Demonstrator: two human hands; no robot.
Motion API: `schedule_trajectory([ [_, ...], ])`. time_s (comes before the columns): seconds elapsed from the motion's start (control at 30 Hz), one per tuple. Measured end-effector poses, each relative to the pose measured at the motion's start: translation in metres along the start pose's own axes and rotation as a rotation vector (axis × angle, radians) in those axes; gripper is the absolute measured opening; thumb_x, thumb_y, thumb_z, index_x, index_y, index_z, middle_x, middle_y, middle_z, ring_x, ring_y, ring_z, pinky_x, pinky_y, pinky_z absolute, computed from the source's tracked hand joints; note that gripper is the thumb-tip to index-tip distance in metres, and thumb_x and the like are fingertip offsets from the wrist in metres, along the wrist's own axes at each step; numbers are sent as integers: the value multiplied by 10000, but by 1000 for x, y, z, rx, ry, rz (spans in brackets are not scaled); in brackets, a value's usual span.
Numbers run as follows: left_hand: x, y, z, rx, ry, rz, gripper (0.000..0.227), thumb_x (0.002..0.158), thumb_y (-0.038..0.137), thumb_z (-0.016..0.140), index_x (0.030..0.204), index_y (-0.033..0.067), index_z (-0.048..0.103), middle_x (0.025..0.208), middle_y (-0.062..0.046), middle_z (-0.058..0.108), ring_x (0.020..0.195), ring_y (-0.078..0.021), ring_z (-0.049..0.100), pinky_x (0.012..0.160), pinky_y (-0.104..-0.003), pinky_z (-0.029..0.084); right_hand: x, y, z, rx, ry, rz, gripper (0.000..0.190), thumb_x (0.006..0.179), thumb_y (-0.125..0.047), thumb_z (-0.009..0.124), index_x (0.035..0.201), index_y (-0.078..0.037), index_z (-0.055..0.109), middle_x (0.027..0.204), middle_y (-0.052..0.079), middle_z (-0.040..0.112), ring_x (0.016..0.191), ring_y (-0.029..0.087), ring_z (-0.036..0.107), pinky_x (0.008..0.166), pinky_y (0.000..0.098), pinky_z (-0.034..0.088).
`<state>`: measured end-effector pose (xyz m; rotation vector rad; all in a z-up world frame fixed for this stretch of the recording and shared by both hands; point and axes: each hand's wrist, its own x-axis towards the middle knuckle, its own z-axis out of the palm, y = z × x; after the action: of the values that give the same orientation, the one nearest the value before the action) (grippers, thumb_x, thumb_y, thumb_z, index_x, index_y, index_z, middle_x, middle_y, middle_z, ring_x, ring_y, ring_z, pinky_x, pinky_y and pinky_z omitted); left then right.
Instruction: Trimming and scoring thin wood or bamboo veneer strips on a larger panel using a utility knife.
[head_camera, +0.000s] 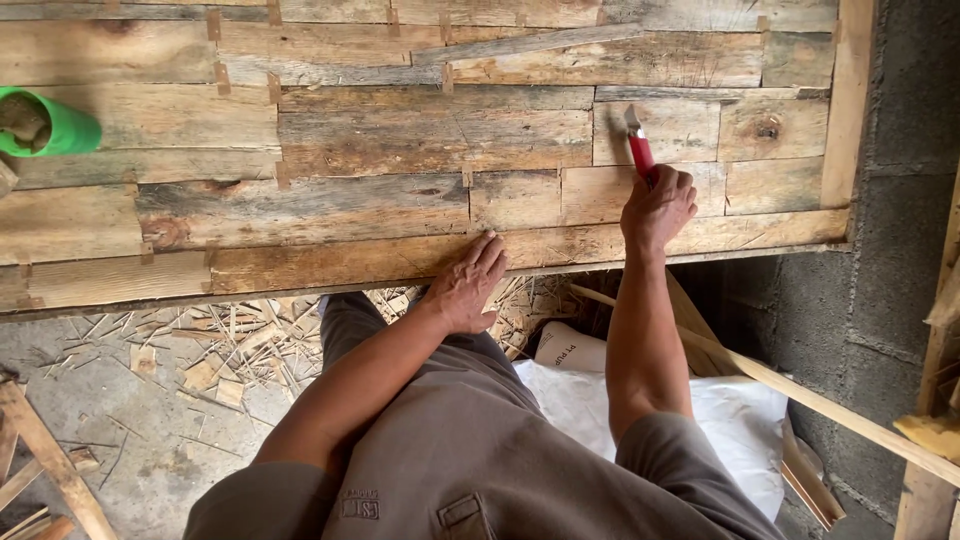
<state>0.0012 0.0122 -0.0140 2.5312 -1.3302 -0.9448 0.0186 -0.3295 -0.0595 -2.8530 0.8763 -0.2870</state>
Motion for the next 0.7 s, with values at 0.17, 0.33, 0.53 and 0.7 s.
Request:
schedule_trajectory([
  [0.17, 11, -4, 2, -74, 212, 48, 1010, 758, 547, 753, 1466, -80, 399, 1584, -283, 233, 1490, -436, 219, 1238, -462, 256, -30, -3, 2, 165, 136, -5, 172, 991, -202, 735, 1086, -90, 646, 1042, 101, 605, 880, 253, 553, 772, 446, 464],
  [0.33, 34, -11, -17, -160, 147, -54, 388, 926, 416, 711, 960, 37, 638, 1112, -124, 586, 1049, -254, 579, 937, -428, 565, -84, -10, -3, 417, 178, 12, 183, 1126, -185, 558, 1192, -16, 536, 1048, 147, 562, 893, 277, 545, 783, 463, 482],
  [0.53, 69, -59, -18, -370, 627, -195, 153, 955, 204, 704, 900, 80, 635, 926, -85, 639, 869, -209, 631, 789, -365, 599, -135, -7, -24, 547, 103, 121, 293, 1131, -218, 461, 1275, 33, 508, 1079, 168, 556, 945, 274, 569, 830, 461, 491],
  [0.7, 106, -125, -50, -223, 987, -327, 78, 930, 50, 700, 905, 94, 640, 950, -75, 669, 951, -231, 650, 895, -399, 580, -156, 4, -33, 663, 45, 246, 350, 1139, -287, 399, 1270, 10, 529, 961, 109, 574, 845, 205, 567, 760, 373, 494],
])
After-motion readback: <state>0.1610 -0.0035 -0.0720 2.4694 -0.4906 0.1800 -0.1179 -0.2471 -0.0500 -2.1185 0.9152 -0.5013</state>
